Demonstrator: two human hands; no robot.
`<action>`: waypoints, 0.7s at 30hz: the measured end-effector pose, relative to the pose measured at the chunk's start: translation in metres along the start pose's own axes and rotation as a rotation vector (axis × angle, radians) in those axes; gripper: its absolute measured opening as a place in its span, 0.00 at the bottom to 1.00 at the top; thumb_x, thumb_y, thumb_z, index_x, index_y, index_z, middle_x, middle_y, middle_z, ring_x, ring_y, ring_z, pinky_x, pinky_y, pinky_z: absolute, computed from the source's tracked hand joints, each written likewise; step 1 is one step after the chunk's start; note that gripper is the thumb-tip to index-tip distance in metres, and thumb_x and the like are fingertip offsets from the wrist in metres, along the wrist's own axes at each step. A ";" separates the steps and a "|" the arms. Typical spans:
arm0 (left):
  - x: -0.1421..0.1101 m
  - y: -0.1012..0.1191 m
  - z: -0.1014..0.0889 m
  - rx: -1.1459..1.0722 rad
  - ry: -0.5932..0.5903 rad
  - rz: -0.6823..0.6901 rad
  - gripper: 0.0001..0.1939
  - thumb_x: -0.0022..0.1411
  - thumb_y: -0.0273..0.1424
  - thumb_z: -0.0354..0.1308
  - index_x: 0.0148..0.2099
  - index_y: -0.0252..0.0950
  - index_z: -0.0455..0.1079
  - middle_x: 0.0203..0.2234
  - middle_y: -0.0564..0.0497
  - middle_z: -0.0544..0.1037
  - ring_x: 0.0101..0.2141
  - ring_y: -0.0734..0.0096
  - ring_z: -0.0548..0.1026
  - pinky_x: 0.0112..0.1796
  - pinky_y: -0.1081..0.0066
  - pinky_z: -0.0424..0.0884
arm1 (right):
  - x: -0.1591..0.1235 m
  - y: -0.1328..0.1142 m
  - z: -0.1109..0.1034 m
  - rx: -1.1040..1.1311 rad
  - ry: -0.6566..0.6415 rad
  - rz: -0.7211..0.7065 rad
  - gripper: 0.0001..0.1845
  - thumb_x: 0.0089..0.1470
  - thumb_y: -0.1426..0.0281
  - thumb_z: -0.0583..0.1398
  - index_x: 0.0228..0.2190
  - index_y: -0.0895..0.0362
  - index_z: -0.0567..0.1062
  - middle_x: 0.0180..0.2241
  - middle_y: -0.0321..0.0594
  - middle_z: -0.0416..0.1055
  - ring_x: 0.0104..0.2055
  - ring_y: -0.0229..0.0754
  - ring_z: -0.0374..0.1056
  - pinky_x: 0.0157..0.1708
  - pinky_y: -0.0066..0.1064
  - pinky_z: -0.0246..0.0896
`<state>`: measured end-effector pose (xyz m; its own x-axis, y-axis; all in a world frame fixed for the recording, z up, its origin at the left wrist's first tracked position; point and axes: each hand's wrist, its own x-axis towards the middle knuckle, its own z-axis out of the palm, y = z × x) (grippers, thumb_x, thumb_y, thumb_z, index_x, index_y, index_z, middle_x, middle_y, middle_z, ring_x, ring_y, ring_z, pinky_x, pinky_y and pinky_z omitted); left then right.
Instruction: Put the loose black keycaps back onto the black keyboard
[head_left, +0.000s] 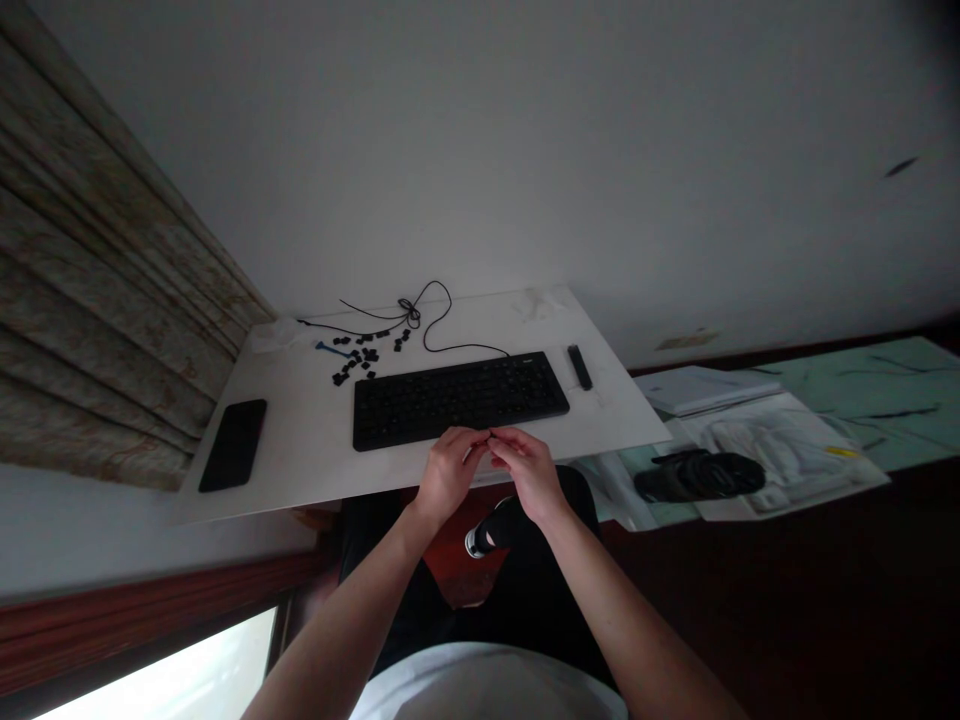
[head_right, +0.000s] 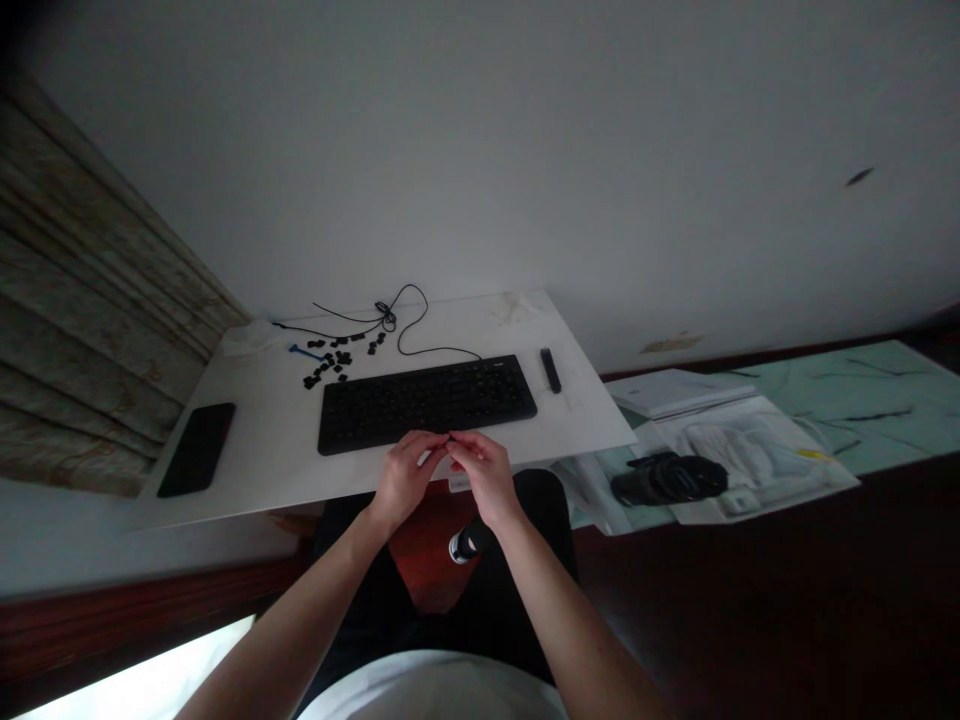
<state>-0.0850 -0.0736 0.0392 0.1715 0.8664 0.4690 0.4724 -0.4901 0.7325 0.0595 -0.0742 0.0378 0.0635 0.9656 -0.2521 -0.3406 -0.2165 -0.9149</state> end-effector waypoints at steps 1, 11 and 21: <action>0.000 0.000 0.000 -0.010 -0.020 -0.005 0.07 0.68 0.28 0.56 0.45 0.37 0.75 0.37 0.48 0.79 0.40 0.65 0.77 0.44 0.64 0.75 | 0.000 0.001 -0.002 -0.009 0.002 -0.003 0.18 0.39 0.60 0.73 0.33 0.54 0.82 0.29 0.37 0.77 0.29 0.38 0.68 0.30 0.32 0.64; 0.000 -0.002 0.007 -0.165 -0.035 -0.132 0.05 0.67 0.28 0.58 0.44 0.37 0.75 0.38 0.48 0.76 0.36 0.70 0.75 0.39 0.68 0.74 | -0.001 0.006 -0.016 -0.076 -0.030 -0.047 0.22 0.44 0.58 0.70 0.41 0.55 0.82 0.32 0.40 0.79 0.29 0.40 0.71 0.34 0.36 0.67; -0.002 -0.006 0.009 -0.170 0.010 -0.146 0.05 0.66 0.29 0.59 0.44 0.37 0.74 0.37 0.49 0.76 0.35 0.71 0.75 0.38 0.69 0.73 | -0.002 0.004 -0.013 -0.036 -0.051 -0.058 0.21 0.43 0.60 0.71 0.41 0.53 0.81 0.32 0.38 0.78 0.29 0.40 0.70 0.34 0.35 0.67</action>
<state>-0.0807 -0.0716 0.0289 0.1028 0.9286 0.3566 0.3387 -0.3698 0.8652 0.0704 -0.0790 0.0309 0.0343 0.9825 -0.1831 -0.3034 -0.1644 -0.9386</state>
